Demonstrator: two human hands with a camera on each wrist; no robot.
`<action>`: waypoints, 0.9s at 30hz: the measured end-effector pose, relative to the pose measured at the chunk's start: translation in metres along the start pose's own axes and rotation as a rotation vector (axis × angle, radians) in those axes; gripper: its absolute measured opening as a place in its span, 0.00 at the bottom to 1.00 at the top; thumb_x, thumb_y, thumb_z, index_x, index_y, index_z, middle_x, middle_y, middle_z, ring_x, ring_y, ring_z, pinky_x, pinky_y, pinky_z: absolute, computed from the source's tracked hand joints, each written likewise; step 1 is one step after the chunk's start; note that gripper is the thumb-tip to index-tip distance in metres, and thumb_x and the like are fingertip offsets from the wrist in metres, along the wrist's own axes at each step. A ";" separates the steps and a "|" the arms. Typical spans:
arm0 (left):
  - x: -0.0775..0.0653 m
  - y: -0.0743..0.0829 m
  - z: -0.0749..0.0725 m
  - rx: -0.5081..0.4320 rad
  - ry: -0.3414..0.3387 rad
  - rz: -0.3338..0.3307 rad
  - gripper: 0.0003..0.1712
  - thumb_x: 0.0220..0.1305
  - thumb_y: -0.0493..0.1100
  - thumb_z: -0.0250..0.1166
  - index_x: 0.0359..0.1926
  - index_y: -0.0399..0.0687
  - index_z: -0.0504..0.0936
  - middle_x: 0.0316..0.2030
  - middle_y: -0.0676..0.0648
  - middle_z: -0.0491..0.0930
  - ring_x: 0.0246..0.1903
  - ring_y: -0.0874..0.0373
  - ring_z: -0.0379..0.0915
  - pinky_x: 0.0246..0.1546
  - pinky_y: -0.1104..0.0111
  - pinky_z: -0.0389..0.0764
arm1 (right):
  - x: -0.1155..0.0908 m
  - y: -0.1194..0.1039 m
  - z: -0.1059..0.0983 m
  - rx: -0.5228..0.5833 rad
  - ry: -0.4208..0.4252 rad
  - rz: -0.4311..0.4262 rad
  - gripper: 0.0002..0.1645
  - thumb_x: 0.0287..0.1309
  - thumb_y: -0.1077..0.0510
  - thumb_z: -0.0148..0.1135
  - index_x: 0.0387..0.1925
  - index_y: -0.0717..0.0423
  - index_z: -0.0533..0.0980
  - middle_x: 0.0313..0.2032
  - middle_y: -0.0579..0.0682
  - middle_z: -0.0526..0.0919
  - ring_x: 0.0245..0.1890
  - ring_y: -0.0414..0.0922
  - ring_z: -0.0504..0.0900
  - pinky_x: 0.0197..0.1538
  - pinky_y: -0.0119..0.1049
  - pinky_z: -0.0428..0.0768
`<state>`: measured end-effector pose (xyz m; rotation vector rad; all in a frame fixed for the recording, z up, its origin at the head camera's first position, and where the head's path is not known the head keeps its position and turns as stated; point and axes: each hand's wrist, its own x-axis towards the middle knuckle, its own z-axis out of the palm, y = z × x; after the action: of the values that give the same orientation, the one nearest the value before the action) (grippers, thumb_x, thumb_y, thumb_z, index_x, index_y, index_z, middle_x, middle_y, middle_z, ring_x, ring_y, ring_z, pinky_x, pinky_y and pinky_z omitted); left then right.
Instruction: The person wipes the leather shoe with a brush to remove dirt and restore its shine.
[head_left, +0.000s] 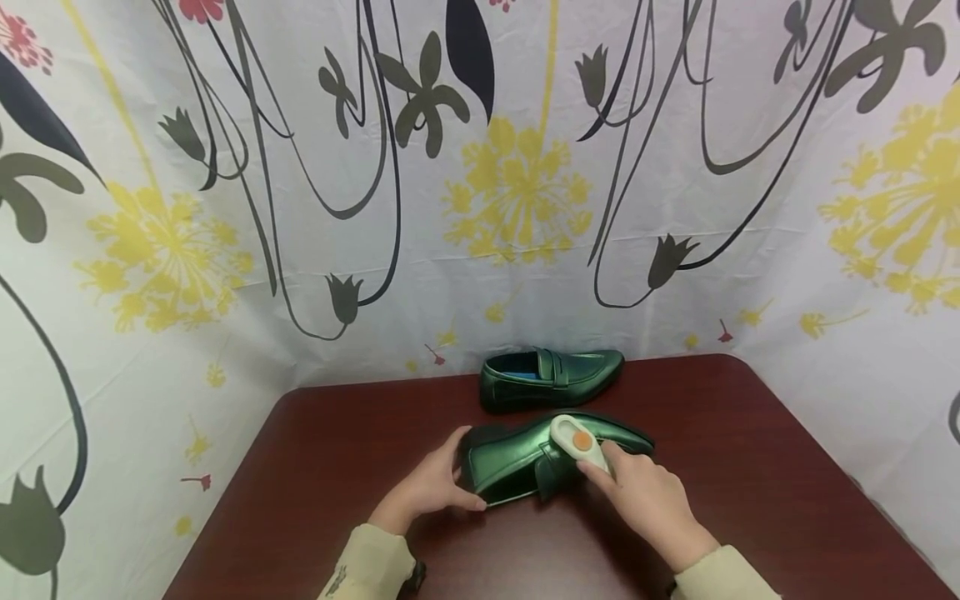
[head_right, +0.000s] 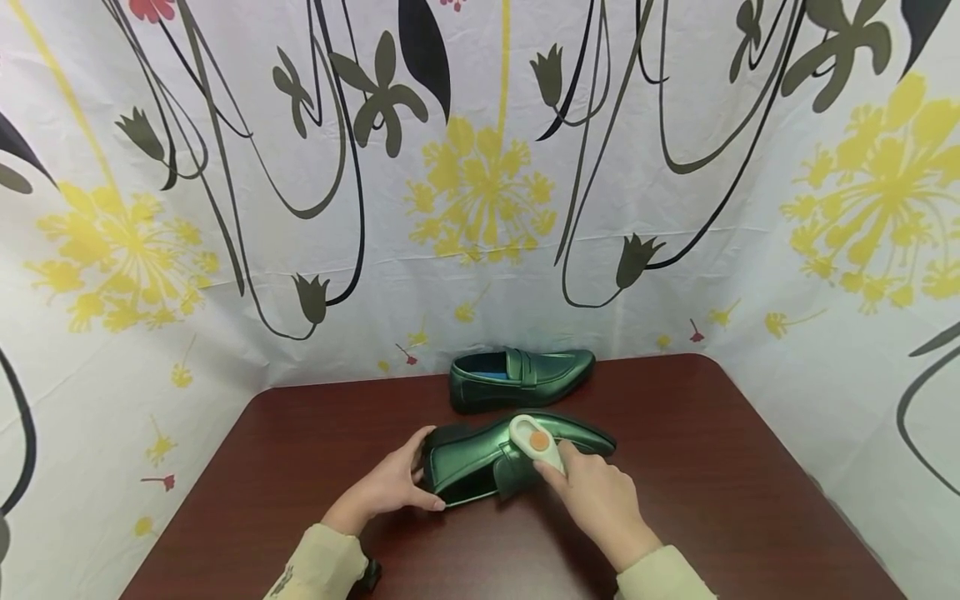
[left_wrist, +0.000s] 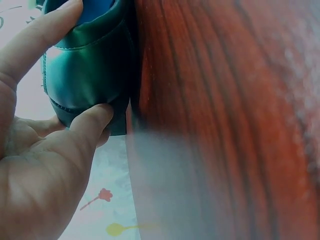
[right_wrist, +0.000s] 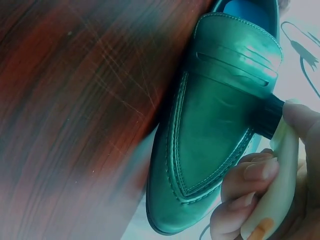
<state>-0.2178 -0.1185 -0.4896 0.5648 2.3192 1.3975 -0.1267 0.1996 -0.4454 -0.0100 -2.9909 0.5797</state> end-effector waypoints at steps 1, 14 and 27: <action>0.000 0.000 0.000 0.000 0.002 0.001 0.69 0.43 0.38 0.84 0.79 0.47 0.48 0.78 0.40 0.52 0.76 0.45 0.52 0.67 0.51 0.71 | 0.000 0.001 0.000 -0.002 0.001 0.001 0.27 0.66 0.30 0.55 0.44 0.49 0.74 0.23 0.48 0.77 0.19 0.47 0.74 0.20 0.43 0.65; 0.000 0.000 -0.001 -0.008 0.000 0.008 0.68 0.43 0.39 0.84 0.79 0.49 0.49 0.77 0.42 0.54 0.76 0.46 0.54 0.67 0.52 0.71 | -0.004 0.012 -0.002 0.003 0.021 0.031 0.30 0.65 0.26 0.52 0.38 0.48 0.71 0.20 0.47 0.73 0.19 0.47 0.72 0.20 0.43 0.64; 0.000 0.001 0.000 -0.003 0.000 0.007 0.69 0.44 0.38 0.84 0.79 0.46 0.47 0.78 0.41 0.50 0.77 0.45 0.51 0.67 0.51 0.71 | -0.012 0.027 -0.009 0.010 0.006 0.068 0.36 0.64 0.21 0.47 0.37 0.49 0.69 0.20 0.49 0.71 0.18 0.47 0.71 0.19 0.43 0.64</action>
<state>-0.2172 -0.1182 -0.4892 0.5724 2.3170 1.4043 -0.1140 0.2279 -0.4484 -0.1126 -2.9922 0.6008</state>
